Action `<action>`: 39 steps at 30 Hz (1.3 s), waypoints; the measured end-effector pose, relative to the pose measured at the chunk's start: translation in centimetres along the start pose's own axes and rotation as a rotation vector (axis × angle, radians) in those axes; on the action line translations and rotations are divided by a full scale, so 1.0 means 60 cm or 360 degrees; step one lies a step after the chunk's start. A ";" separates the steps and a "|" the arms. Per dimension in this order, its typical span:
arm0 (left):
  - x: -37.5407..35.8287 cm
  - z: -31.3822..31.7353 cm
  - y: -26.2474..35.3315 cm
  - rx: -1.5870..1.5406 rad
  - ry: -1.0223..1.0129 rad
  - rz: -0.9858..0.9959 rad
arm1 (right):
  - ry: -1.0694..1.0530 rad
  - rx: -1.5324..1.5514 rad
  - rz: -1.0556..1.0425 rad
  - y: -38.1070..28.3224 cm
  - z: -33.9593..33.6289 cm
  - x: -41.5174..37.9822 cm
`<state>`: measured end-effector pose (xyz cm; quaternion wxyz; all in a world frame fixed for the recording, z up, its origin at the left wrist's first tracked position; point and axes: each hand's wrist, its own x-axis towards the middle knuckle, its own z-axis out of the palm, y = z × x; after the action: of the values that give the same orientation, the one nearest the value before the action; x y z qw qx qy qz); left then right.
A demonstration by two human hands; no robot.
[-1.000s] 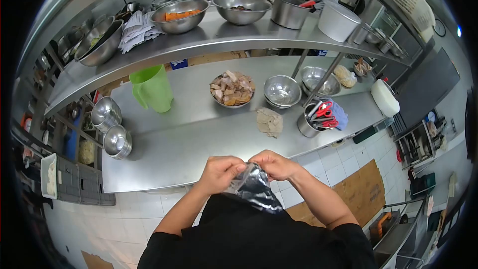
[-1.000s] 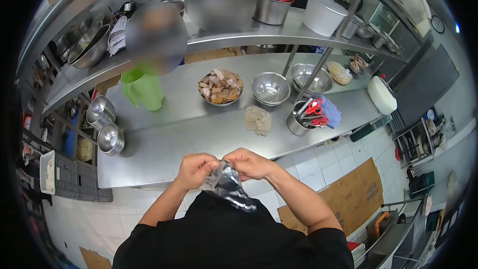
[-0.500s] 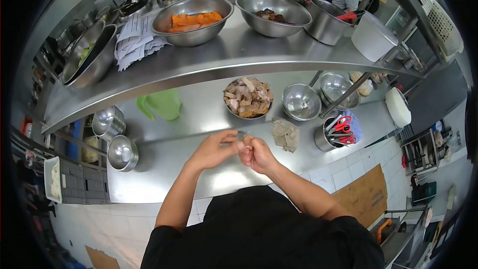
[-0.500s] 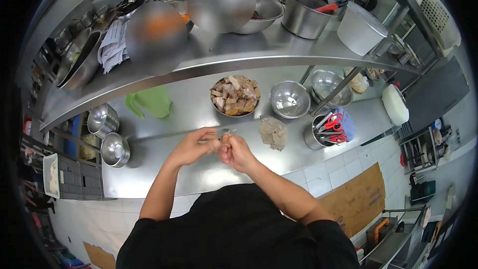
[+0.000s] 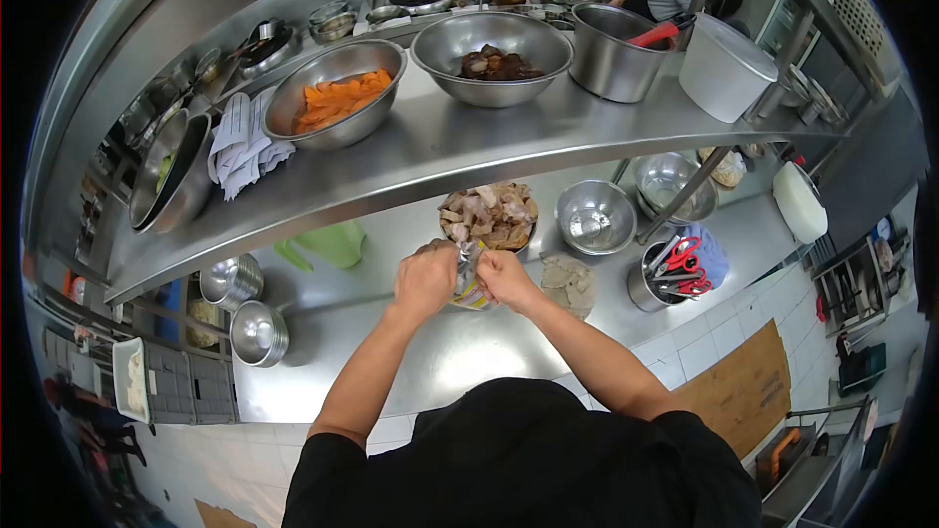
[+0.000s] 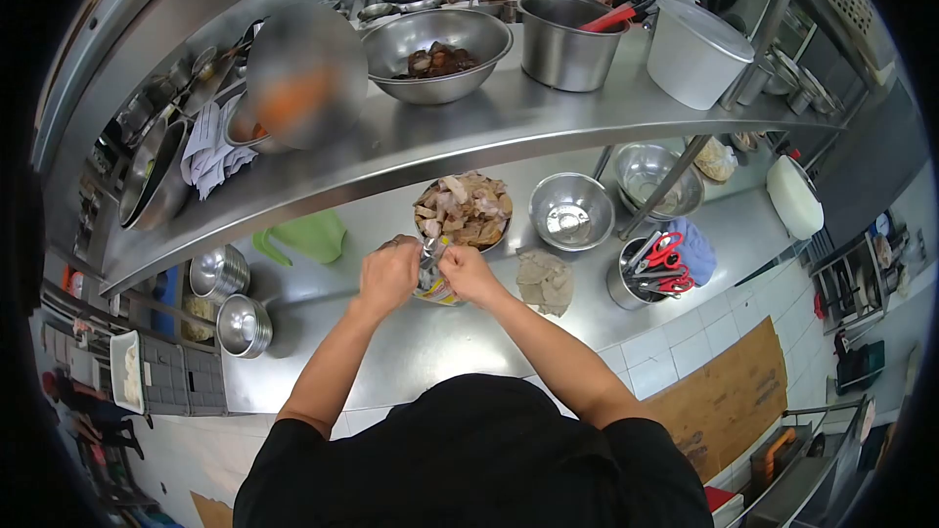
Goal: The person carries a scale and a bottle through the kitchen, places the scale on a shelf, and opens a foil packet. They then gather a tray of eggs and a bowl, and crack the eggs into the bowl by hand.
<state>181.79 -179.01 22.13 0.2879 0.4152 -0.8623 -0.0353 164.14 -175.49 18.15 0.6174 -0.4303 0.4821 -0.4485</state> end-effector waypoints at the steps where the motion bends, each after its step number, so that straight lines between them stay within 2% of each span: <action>1: 0.003 0.002 -0.001 0.0019 -0.0030 0.0078 | 0.0056 -0.0132 -0.0094 0.013 -0.005 0.000; 3: 0.014 0.001 0.000 0.0063 -0.0082 0.0095 | 0.0112 -0.0265 -0.0184 0.036 -0.021 0.012; 5: 0.018 0.001 0.000 0.0102 -0.0149 0.0116 | 0.0266 -0.0832 -0.0530 0.064 -0.041 0.023; 6: 0.025 0.000 -0.005 0.0204 -0.0196 0.0091 | 0.0279 -0.0824 -0.0533 0.078 -0.053 0.020; 8: 0.039 -0.007 -0.035 0.0305 -0.0195 0.0042 | 0.0011 -0.1676 -0.0417 0.119 -0.094 -0.005; 9: 0.044 -0.024 -0.046 0.0311 -0.0194 0.0058 | 0.0071 -0.1656 -0.0433 0.174 -0.122 -0.030; 10: 0.056 -0.049 -0.054 0.0358 -0.0253 -0.0109 | 0.0131 -0.1637 -0.0461 0.220 -0.148 -0.057; 11: 0.070 -0.069 -0.065 0.0404 -0.0299 -0.0287 | 0.0103 -0.1260 -0.0101 0.198 -0.153 -0.101; 12: 0.081 -0.073 -0.083 0.0415 -0.0282 -0.0292 | 0.0150 -0.0856 0.0276 0.186 -0.153 -0.135; 14: 0.096 -0.061 -0.120 0.0579 -0.0070 -0.0027 | 0.0240 -0.0516 0.0373 0.198 -0.162 -0.173; 18: 0.139 -0.021 -0.178 0.0696 0.0018 0.0183 | 0.0368 -0.0497 0.0438 0.214 -0.189 -0.211; 20: 0.154 0.009 -0.227 0.0211 -0.0159 -0.0318 | 0.0445 -0.0458 0.0464 0.216 -0.199 -0.228; 21: 0.166 0.017 -0.244 0.0183 -0.0181 -0.0386 | 0.0512 -0.0436 0.0495 0.214 -0.206 -0.236; 26: 0.187 0.035 -0.302 0.0348 -0.0236 -0.0423 | 0.0714 -0.0343 0.0567 0.224 -0.243 -0.292; 33: 0.205 0.062 -0.327 0.0427 -0.0224 -0.0530 | 0.0960 -0.0131 0.0520 0.239 -0.291 -0.404; 39: 0.205 0.069 -0.330 0.0602 -0.0167 -0.0607 | 0.1012 -0.0021 0.0527 0.300 -0.401 -0.492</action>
<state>187.37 -201.68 18.50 0.1484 0.6140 -0.7735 0.0515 139.09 -145.19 3.00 0.4980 -0.1891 0.7163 -0.4507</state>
